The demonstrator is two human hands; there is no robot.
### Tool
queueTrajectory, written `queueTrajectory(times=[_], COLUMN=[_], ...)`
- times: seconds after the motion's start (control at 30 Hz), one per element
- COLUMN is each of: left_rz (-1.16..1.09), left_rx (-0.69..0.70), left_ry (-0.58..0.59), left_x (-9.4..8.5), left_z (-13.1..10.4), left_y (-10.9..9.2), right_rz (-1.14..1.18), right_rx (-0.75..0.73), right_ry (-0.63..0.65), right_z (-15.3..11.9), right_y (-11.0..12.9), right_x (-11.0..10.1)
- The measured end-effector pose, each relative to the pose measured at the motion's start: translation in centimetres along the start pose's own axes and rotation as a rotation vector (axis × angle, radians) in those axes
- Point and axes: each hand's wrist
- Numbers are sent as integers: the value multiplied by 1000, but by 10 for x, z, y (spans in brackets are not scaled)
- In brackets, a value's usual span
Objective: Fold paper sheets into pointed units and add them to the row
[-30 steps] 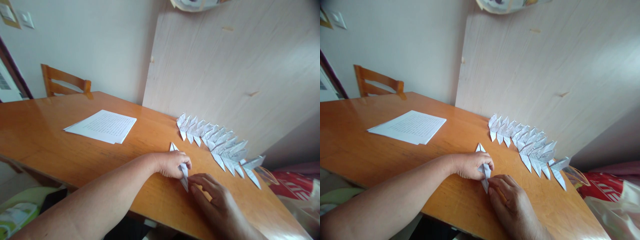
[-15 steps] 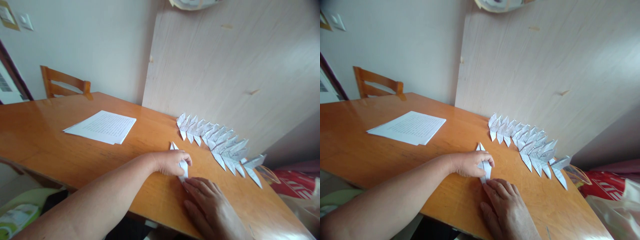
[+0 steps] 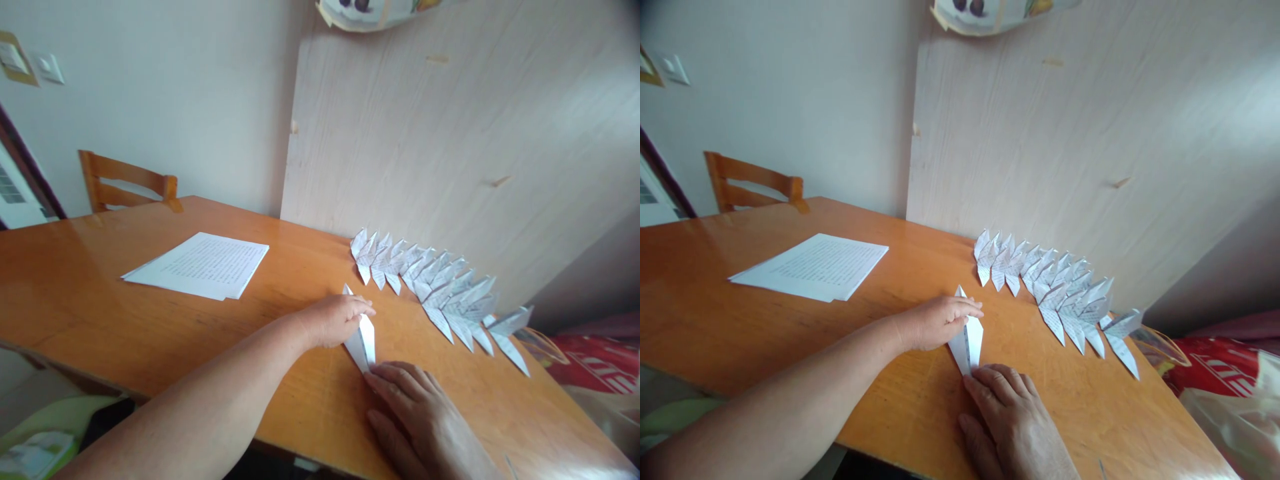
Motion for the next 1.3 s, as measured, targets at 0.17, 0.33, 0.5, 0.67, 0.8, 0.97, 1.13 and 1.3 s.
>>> queueTrajectory(times=[0.17,0.33,0.5,0.67,0.8,0.97,1.13,1.3], left_rz=[75,99,135,204,225,245,253,272], left_rx=[20,23,38,25,25,13,36,48], left_ry=[103,120,144,184,222,227,221,228], left_x=[10,14,9,4,1,-2,-1,-1], left_z=[-2,-2,-3,-5,-6,-7,-8,-8], left_y=[4,6,2,-4,-9,-12,-12,-12], right_rz=[-3,4,12,47,110,187,221,139], right_rx=[-10,-21,-7,0,60,114,102,99], right_ry=[-24,-56,-47,-12,-10,-18,-46,-10], right_z=[-1,-1,-2,-4,-6,-8,-10,-10], right_y=[-1,0,1,-1,-4,-6,-6,-5], right_x=[0,-1,0,-3,-10,-12,-9,-8])
Point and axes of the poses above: each hand's wrist, its own z-axis towards the middle knuckle, its own x-axis out of the palm, y = z × x, and after that the axes turned 14 degrees about z, right-handed
